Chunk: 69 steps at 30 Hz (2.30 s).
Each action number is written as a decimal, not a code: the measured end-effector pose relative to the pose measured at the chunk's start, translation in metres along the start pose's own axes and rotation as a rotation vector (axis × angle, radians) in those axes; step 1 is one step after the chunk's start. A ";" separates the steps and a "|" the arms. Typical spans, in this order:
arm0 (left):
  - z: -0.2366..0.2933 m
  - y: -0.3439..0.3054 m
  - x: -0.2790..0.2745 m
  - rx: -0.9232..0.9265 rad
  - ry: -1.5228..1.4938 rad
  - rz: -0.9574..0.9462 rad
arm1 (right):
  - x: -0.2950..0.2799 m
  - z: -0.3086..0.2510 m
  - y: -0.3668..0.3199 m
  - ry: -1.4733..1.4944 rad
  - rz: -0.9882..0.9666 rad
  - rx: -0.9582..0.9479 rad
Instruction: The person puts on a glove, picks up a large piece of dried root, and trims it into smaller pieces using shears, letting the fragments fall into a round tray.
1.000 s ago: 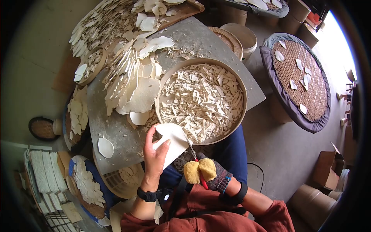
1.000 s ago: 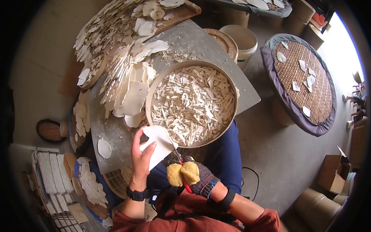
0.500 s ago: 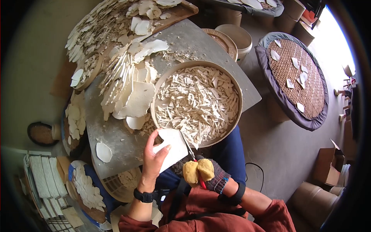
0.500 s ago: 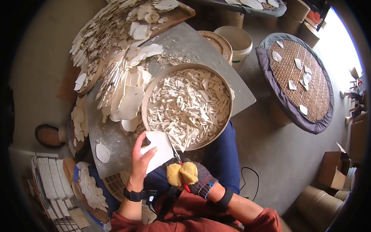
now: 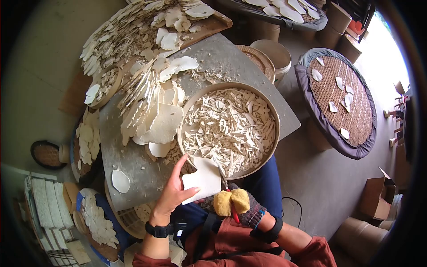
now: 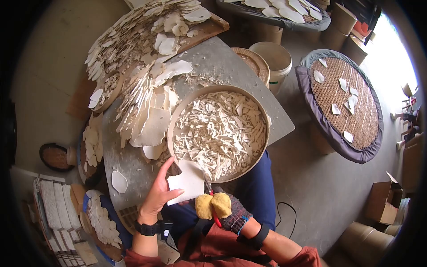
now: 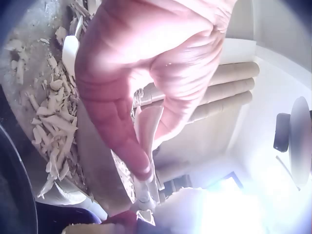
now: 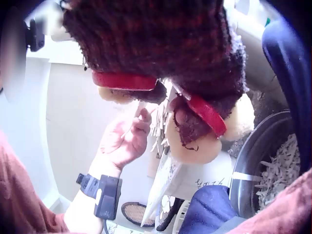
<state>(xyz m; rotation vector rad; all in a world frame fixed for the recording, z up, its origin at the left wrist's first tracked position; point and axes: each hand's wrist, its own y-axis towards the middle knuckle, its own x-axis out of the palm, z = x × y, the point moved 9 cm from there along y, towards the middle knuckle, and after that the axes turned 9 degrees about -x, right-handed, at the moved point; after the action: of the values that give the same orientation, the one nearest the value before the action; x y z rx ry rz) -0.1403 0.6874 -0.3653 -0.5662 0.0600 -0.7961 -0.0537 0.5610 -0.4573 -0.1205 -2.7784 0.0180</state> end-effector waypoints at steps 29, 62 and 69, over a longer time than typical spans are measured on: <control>-0.040 0.002 -0.014 -0.064 -0.211 0.200 | 0.007 -0.009 0.004 -0.407 -0.056 -0.152; 0.016 0.027 -0.027 0.052 -0.026 -0.020 | -0.006 -0.063 -0.016 -0.443 -0.379 0.030; 0.016 0.019 -0.032 0.150 -0.015 -0.006 | -0.014 -0.029 -0.024 0.047 -0.245 -0.004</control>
<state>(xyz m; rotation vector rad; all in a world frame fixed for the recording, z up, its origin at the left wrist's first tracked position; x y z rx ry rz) -0.1457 0.7273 -0.3667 -0.4302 -0.0155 -0.7950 -0.0320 0.5361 -0.4343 0.2161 -2.7263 -0.0524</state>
